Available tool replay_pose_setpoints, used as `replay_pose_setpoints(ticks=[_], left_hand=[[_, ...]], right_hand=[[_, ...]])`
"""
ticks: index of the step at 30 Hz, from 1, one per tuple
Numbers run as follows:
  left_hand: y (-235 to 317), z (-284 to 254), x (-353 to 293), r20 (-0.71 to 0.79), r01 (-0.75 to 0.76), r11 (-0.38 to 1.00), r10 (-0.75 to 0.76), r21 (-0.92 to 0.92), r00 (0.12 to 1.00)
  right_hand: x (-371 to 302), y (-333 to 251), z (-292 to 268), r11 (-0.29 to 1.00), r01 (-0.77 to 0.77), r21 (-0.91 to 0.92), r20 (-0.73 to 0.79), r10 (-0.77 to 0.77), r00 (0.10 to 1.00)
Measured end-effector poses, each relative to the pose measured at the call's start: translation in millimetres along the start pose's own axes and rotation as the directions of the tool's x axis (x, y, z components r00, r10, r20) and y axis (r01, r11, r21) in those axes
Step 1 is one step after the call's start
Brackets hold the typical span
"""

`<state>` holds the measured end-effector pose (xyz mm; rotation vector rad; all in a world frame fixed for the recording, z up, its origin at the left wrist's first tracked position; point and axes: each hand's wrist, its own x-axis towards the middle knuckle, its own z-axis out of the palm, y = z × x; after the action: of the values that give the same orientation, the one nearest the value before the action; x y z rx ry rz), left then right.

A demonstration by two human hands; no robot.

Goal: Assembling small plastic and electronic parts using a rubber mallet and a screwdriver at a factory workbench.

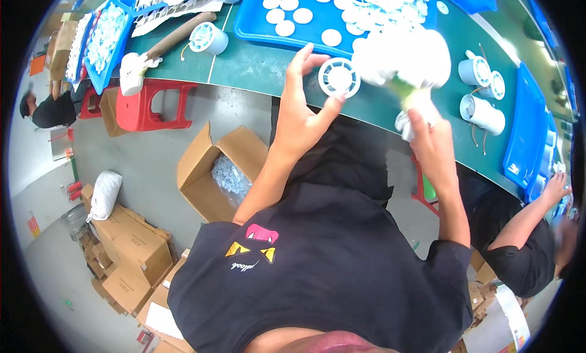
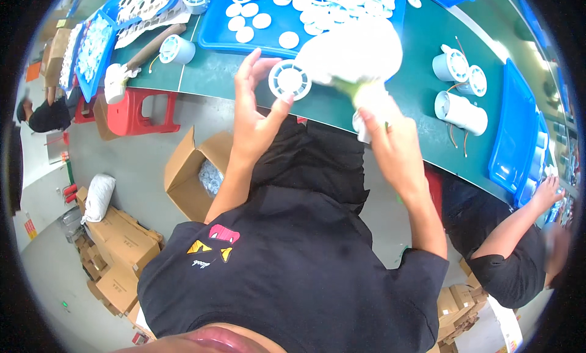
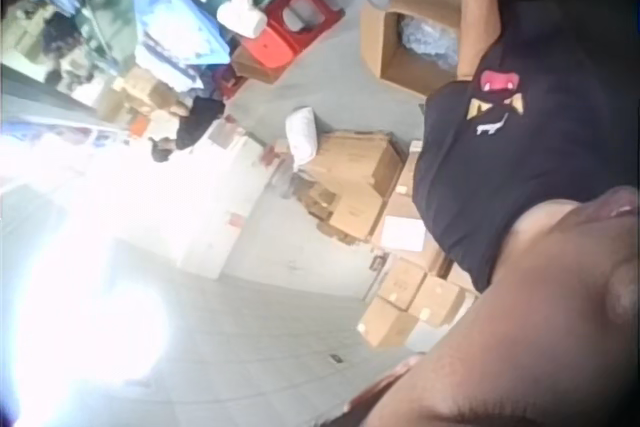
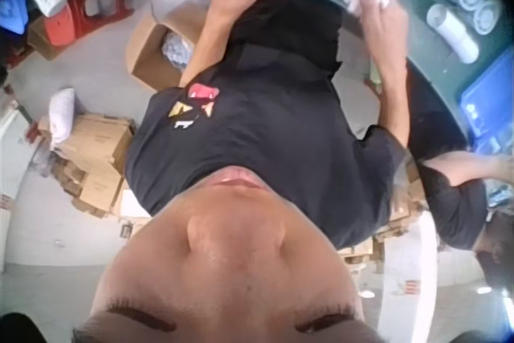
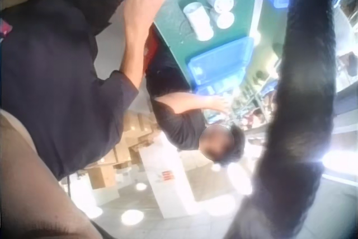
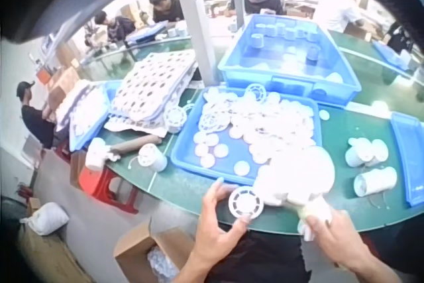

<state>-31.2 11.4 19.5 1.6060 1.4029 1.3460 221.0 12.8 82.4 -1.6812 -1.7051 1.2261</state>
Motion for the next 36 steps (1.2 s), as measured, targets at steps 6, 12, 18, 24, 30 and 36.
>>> replay_pose_setpoints(ticks=[6, 12, 18, 24, 30, 36], left_hand=[[-5.1, 3.7, 0.1, 0.093, 0.016, 0.997, -0.009, -0.072, 0.996], [0.4, 2.3, 7.9, 0.068, -0.006, 0.997, 0.001, 0.075, 0.998], [-3.8, -8.4, 12.2, 0.189, 0.060, 0.985, -0.028, -0.163, 0.982], [-9.0, -24.6, 28.1, 0.324, 0.091, 0.983, -0.034, -0.162, 0.945], [-3.0, -42.2, 34.4, 0.375, 0.033, 0.998, -0.007, -0.062, 0.927], [-11.3, -123.5, 7.9, -0.018, 0.216, 0.971, -0.219, -0.103, 0.976]], right_hand=[[7.3, -5.9, -2.2, 0.974, 0.209, -0.083, 0.015, -0.209, 0.978], [8.9, -22.0, -12.7, 0.978, 0.193, -0.077, -0.013, -0.195, 0.981], [20.4, -30.1, -35.1, 1.000, 0.013, 0.008, 0.053, -0.013, 0.999], [38.2, -57.0, -48.7, 0.994, -0.092, 0.065, 0.114, 0.084, 0.990], [46.7, -88.2, -31.0, 0.878, 0.171, -0.447, 0.059, -0.162, 0.985], [-8.0, -62.4, 49.9, 0.838, 0.516, -0.176, 0.213, -0.479, 0.851]])
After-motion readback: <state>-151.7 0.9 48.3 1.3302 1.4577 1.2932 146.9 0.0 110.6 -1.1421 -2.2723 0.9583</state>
